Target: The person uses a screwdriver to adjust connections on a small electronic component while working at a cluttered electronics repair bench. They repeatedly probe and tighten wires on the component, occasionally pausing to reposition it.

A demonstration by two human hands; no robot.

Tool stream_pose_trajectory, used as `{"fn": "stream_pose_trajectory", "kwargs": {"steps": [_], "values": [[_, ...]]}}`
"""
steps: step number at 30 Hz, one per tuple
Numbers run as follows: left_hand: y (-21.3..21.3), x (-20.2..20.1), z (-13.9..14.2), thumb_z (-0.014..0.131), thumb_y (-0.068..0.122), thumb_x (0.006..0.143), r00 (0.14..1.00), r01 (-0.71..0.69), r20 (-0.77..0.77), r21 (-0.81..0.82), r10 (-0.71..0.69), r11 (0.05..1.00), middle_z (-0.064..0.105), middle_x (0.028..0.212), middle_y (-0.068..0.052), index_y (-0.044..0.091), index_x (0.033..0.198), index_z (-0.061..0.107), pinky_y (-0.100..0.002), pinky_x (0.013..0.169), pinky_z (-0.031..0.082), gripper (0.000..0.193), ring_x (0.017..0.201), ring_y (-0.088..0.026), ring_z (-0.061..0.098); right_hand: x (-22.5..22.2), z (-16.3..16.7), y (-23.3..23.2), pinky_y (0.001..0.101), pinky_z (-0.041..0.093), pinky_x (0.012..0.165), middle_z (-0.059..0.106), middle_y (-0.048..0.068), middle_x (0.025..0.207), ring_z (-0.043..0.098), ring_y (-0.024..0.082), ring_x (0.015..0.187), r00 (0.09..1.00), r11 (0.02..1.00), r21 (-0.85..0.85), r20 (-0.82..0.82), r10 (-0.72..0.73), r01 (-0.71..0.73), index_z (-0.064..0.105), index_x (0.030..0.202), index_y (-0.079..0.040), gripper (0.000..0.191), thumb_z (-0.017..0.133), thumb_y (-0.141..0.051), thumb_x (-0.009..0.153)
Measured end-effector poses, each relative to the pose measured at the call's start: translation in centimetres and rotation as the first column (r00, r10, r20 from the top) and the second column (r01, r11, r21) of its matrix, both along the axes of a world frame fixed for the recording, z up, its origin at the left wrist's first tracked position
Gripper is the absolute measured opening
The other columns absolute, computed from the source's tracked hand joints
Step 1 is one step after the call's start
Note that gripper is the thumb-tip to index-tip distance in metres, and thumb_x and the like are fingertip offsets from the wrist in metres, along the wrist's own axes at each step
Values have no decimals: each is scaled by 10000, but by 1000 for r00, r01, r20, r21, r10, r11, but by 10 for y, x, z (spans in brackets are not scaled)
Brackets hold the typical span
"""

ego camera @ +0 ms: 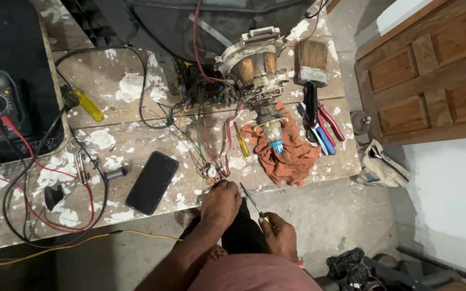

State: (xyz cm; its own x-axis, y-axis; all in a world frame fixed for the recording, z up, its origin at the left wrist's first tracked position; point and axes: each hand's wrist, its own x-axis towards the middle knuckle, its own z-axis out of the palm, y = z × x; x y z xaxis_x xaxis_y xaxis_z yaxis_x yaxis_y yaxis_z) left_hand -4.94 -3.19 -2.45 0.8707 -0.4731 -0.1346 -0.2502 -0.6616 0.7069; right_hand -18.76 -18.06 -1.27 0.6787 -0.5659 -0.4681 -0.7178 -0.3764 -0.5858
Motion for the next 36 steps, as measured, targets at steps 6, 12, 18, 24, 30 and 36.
{"fn": "stream_pose_trajectory", "kwargs": {"steps": [6, 12, 18, 24, 30, 36], "values": [[0, 0, 1, 685, 207, 865, 998, 10, -60, 24, -9, 1000, 677, 970, -145, 51, 926, 643, -494, 795, 538, 173, 905, -374, 677, 5, 6, 4, 357, 534, 655, 737, 146, 748, 686, 224, 651, 999, 999, -30, -47, -14, 13, 765, 1084, -111, 302, 704, -331, 887], [1, -1, 3, 693, 198, 856, 1000, 10, -24, 19, -10, 1000, 674, 968, -147, 49, 915, 648, -484, 806, 542, 166, 908, -369, 679, 8, 9, 5, 371, 531, 671, 738, 164, 752, 690, 263, 679, 994, 1000, -21, -106, -14, 12, 760, 1091, -110, 305, 695, -342, 902], [1, -1, 6, 698, 197, 849, 998, -6, -70, 28, 8, 1000, 674, 973, -139, 49, 914, 645, -476, 799, 549, 171, 899, -362, 684, 9, 12, 7, 361, 532, 668, 747, 140, 773, 700, 241, 693, 997, 1000, -10, -72, -17, 16, 760, 1085, -105, 305, 690, -334, 898], [1, -1, 6, 710, 195, 828, 998, -8, -58, 7, 8, 1000, 671, 968, -141, 47, 913, 639, -481, 788, 546, 185, 891, -372, 680, 8, 9, 5, 369, 527, 656, 744, 154, 753, 690, 258, 667, 997, 1000, -9, -82, -3, 3, 762, 1089, -108, 313, 686, -346, 900], [2, -2, 3, 721, 179, 816, 1000, -2, -27, -26, 1, 1000, 665, 951, -156, 33, 904, 628, -482, 791, 545, 194, 895, -380, 673, 9, 5, 4, 380, 523, 649, 735, 146, 728, 682, 258, 649, 997, 999, -36, -74, 3, -6, 759, 1094, -112, 321, 694, -353, 893], [2, -3, 0, 708, 154, 825, 1000, 6, -8, -31, -6, 1000, 667, 945, -155, 32, 903, 630, -469, 791, 546, 165, 901, -374, 672, 11, 9, 3, 386, 514, 641, 716, 158, 709, 662, 267, 635, 998, 999, -40, -65, 26, -29, 761, 1094, -101, 314, 692, -337, 899]]}}
